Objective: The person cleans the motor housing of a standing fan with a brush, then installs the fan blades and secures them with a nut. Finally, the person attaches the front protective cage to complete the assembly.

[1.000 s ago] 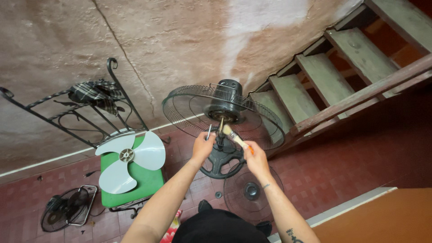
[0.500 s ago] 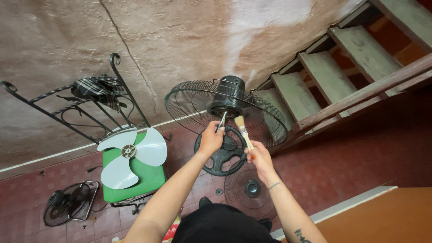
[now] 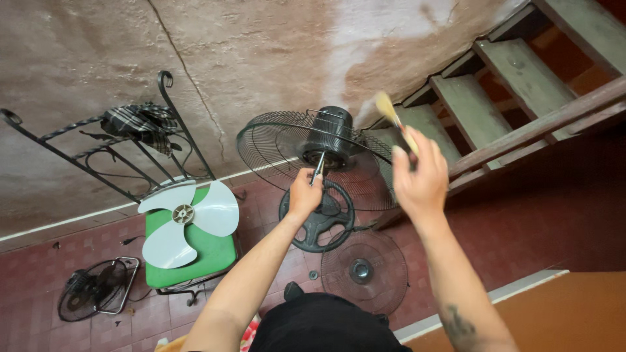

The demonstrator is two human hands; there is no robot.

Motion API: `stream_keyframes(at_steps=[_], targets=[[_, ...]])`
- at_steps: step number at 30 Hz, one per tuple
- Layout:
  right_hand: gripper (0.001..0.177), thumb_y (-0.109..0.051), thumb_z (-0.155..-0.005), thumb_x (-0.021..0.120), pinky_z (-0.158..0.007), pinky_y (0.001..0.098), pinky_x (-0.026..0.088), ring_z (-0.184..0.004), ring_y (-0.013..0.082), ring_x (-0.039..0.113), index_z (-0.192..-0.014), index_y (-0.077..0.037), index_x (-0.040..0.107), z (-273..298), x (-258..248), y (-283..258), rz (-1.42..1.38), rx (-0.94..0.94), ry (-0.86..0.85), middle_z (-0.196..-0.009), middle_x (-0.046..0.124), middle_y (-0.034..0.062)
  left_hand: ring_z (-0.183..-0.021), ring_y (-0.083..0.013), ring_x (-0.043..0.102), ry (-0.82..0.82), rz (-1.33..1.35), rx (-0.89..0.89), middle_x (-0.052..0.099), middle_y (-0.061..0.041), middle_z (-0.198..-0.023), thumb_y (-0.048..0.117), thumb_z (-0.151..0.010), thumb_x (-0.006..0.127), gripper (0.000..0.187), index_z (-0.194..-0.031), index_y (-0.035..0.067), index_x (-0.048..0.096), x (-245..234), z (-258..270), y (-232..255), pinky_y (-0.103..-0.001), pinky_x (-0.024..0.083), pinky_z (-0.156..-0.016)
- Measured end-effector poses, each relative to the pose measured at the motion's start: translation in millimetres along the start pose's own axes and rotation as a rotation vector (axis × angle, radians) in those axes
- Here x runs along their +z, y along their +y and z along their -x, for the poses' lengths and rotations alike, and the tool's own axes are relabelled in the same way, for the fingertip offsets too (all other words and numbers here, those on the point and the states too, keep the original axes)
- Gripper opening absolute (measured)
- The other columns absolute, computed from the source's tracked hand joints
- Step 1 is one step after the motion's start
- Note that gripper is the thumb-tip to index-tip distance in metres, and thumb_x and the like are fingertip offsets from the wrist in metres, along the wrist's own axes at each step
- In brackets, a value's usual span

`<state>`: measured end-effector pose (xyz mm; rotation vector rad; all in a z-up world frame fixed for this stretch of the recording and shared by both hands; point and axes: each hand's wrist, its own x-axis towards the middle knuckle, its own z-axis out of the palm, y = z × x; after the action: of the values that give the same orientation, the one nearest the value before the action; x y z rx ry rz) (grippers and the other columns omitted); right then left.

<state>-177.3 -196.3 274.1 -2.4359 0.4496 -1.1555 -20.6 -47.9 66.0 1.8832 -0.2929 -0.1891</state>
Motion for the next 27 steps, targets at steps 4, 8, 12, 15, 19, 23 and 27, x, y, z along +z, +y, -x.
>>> stream_keyframes(at_steps=[4,8,12,15,19,23,27], targets=[[0.055,-0.037,-0.086,0.080,-0.079,0.0374,0.055,-0.086,0.0279,0.067,-0.132,-0.009,0.066,-44.4,18.6,-5.7,-0.097,-0.009,-0.248,-0.114,0.070,0.0141,-0.083,-0.0318,0.074,0.053,-0.010,0.045,0.076,-0.016,-0.089,0.024,-0.094,0.067,0.025,-0.109,0.004,0.067,1.2,4.5,1.2,-0.041,0.056,-0.077],[0.063,-0.049,-0.082,0.080,-0.084,0.0401,0.055,-0.096,0.0301,0.070,-0.128,-0.009,0.066,-54.4,38.4,-1.5,-0.124,0.015,-0.441,-0.112,0.070,0.0141,-0.088,-0.0356,0.073,0.077,-0.045,0.043,0.075,-0.019,-0.092,0.025,-0.094,0.067,0.028,-0.111,0.004,0.068,3.7,8.6,-0.8,-0.043,0.055,-0.081],[0.058,-0.051,-0.085,0.078,-0.089,0.0408,0.055,-0.105,0.0308,0.070,-0.124,-0.009,0.068,-53.4,49.9,8.6,-0.182,-0.064,-0.449,-0.117,0.071,0.0132,-0.094,-0.0359,0.073,0.110,-0.002,0.092,0.076,-0.019,-0.098,0.024,-0.093,0.067,0.028,-0.111,0.003,0.068,7.2,4.9,-6.3,-0.043,0.055,-0.084],[0.053,-0.052,-0.086,0.077,-0.090,0.0404,0.054,-0.106,0.0301,0.070,-0.119,-0.011,0.071,-53.1,52.1,10.6,-0.219,-0.047,-0.451,-0.115,0.072,0.0118,-0.096,-0.0356,0.074,0.115,0.013,0.122,0.076,-0.020,-0.100,0.023,-0.094,0.066,0.027,-0.111,0.002,0.068,9.2,3.4,-9.0,-0.042,0.055,-0.086],[0.053,-0.055,-0.085,0.075,-0.087,0.0403,0.054,-0.102,0.0299,0.070,-0.116,-0.012,0.071,-54.6,50.7,8.1,-0.191,-0.030,-0.470,-0.110,0.072,0.0109,-0.097,-0.0339,0.075,0.118,0.037,0.135,0.076,-0.019,-0.100,0.022,-0.094,0.066,0.026,-0.112,0.002,0.068,11.4,1.7,-11.6,-0.041,0.055,-0.086],[0.056,-0.057,-0.083,0.075,-0.083,0.0404,0.054,-0.098,0.0303,0.070,-0.116,-0.012,0.070,-54.9,52.6,8.9,-0.175,-0.039,-0.454,-0.107,0.071,0.0112,-0.097,-0.0318,0.075,0.114,0.034,0.149,0.076,-0.019,-0.100,0.021,-0.095,0.065,0.025,-0.112,0.002,0.068,9.9,3.3,-12.3,-0.040,0.055,-0.086],[0.057,-0.059,-0.083,0.075,-0.082,0.0411,0.054,-0.097,0.0307,0.070,-0.115,-0.012,0.070,-55.6,54.8,12.7,-0.148,-0.024,-0.464,-0.105,0.071,0.0107,-0.095,-0.0328,0.074,0.120,-0.007,0.142,0.076,-0.019,-0.100,0.021,-0.094,0.066,0.026,-0.112,0.003,0.068,8.5,6.1,-7.6,-0.040,0.055,-0.085]])
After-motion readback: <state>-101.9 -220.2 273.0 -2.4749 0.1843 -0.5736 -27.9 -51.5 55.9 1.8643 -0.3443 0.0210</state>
